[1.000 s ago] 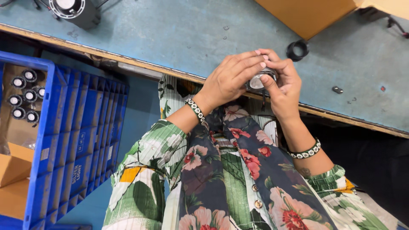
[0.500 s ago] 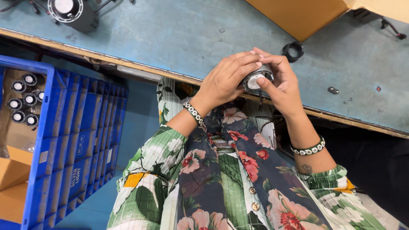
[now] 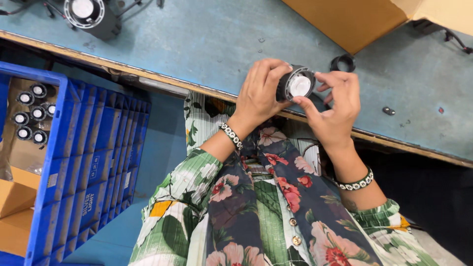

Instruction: The person assembles cylindrical LED modules by hand at a workbench. They place a white circular diffuser into the module, then fit a black ring over it, and finally secure a black cap onto the module. The person repeats this process for multiple units, placing finished modules into a cardboard box.

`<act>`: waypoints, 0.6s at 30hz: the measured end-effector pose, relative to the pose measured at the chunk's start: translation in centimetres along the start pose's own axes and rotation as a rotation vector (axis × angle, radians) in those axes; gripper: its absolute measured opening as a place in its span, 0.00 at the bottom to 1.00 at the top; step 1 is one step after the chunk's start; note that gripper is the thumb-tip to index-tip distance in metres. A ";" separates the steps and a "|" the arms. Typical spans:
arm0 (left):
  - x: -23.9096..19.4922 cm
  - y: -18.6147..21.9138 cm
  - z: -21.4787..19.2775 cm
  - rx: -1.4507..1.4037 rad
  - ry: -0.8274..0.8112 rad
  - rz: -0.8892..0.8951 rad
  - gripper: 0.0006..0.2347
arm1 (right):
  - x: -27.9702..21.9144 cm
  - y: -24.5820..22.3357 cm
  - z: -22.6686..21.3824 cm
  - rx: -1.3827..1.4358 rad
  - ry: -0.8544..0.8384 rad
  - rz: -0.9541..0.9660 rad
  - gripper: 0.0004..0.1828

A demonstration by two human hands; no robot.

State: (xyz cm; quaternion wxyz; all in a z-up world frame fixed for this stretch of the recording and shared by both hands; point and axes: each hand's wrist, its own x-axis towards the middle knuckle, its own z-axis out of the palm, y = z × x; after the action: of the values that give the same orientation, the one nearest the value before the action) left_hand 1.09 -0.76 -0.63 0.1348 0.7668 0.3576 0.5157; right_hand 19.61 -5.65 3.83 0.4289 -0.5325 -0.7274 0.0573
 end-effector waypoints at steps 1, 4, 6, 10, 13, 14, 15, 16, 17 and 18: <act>-0.1 0.0 0.1 0.010 0.006 0.001 0.31 | -0.2 -0.1 0.0 0.024 -0.004 0.007 0.29; -0.1 -0.1 0.4 0.026 0.021 0.001 0.31 | 0.2 0.0 0.0 0.068 -0.014 0.014 0.28; -0.2 -0.1 0.3 0.027 0.019 -0.015 0.32 | 0.6 -0.2 0.1 0.071 -0.028 0.009 0.26; -0.4 0.0 0.3 0.062 0.026 0.010 0.30 | 1.3 -1.2 0.0 0.070 -0.047 0.054 0.22; -0.6 -0.1 0.5 0.059 0.026 0.009 0.30 | 1.4 -1.8 0.0 0.056 -0.061 0.077 0.22; -0.6 -0.2 0.5 0.058 0.025 0.019 0.30 | 1.4 -1.9 0.0 0.051 -0.062 0.085 0.23; -0.6 -0.3 0.5 0.058 0.023 0.029 0.31 | 1.4 -2.0 0.0 0.046 -0.064 0.092 0.23; -0.7 -0.4 0.5 0.057 0.025 0.028 0.31 | 1.3 -2.2 0.0 0.069 -0.069 0.106 0.21; -0.8 -0.4 0.5 0.057 0.027 0.026 0.30 | 1.2 -2.3 0.0 0.092 -0.074 0.120 0.20; -0.7 -0.4 0.5 0.058 0.029 0.027 0.30 | 1.2 -2.3 0.0 0.116 -0.076 0.133 0.18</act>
State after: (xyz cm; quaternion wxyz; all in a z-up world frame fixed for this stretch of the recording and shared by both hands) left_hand 1.24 -0.89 -1.60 0.1001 0.7675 0.3641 0.5181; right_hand 17.84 -5.68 5.73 0.4263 -0.5514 -0.7017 0.1480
